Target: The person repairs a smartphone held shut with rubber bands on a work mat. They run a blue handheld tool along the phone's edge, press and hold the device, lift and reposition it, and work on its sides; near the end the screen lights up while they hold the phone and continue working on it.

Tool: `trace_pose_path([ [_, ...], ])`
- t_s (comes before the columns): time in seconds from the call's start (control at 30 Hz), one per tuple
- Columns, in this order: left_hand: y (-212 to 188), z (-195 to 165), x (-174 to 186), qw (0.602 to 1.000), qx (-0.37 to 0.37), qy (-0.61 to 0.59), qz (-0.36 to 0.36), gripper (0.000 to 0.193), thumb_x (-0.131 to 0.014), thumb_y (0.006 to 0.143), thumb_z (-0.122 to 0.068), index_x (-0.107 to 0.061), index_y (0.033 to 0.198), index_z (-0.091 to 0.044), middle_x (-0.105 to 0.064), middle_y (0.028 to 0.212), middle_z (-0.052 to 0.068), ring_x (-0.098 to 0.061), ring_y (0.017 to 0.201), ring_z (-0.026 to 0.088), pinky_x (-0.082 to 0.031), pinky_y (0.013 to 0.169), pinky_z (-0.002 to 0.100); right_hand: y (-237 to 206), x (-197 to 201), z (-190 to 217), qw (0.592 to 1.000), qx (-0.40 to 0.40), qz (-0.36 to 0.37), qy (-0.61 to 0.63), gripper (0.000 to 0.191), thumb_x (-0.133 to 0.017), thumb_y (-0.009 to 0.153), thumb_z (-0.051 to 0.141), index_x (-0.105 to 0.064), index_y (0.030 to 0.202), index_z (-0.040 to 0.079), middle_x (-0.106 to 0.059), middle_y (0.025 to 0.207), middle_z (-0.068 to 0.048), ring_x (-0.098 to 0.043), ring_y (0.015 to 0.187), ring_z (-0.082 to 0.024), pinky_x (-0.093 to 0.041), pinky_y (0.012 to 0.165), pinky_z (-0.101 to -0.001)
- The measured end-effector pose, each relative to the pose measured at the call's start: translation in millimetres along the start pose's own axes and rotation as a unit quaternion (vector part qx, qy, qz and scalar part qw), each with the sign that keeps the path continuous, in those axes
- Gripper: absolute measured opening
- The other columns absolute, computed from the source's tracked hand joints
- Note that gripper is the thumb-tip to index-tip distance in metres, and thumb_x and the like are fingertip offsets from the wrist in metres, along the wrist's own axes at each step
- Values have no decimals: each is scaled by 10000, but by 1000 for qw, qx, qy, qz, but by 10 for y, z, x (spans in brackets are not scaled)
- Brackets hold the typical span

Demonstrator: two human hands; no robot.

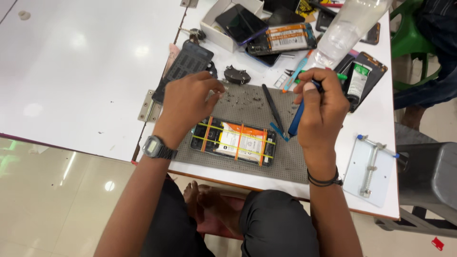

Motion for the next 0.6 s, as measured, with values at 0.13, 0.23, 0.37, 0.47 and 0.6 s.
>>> trace_pose_path([
  [0.13, 207, 128, -118, 998, -58, -25, 26, 79, -783, 824, -180, -815, 889, -209, -733, 873, -19, -708, 778, 214, -521, 611, 371, -28, -61, 35, 998, 28, 0, -64, 144, -533, 1130, 89, -634, 1169, -6, -653, 948, -66, -636, 792, -99, -525, 747, -219],
  [0.23, 346, 276, -251, 990, -87, -61, 95, 85, -781, 795, -181, -821, 861, -217, -748, 872, -22, -712, 759, 210, -543, 656, 373, -61, -109, 15, 994, 43, 8, -100, 158, -538, 1157, 106, -632, 1153, -21, -658, 943, -70, -672, 839, -111, -558, 742, -212],
  [0.37, 422, 378, -408, 989, -77, -47, 120, 63, -811, 747, -231, -826, 808, -224, -739, 809, 1, -709, 766, 235, -543, 661, 397, -57, -140, -31, 993, 41, 5, -110, 174, -538, 1179, 109, -624, 1172, -42, -658, 955, -84, -665, 851, -122, -563, 754, -213],
  [0.47, 441, 394, -476, 988, -82, -31, 125, 31, -810, 751, -238, -818, 771, -216, -737, 800, 20, -708, 762, 251, -544, 656, 411, -51, -160, -60, 992, 39, 2, -124, 191, -541, 1186, 118, -621, 1181, -55, -663, 952, -94, -666, 839, -126, -562, 758, -212],
  [0.6, 435, 359, -518, 988, -118, 21, 94, 97, -765, 759, -195, -758, 684, -134, -720, 776, 63, -708, 766, 274, -547, 650, 421, -69, -178, -68, 990, 36, 5, -133, 206, -548, 1192, 133, -620, 1192, -60, -671, 955, -99, -665, 817, -129, -542, 757, -209],
])
Point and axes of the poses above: each hand's wrist, its own y-axis towards the middle knuckle, its own x-axis out of the back of the hand, z = x × y, the point moved 2 cm from there along y, towards the middle knuckle
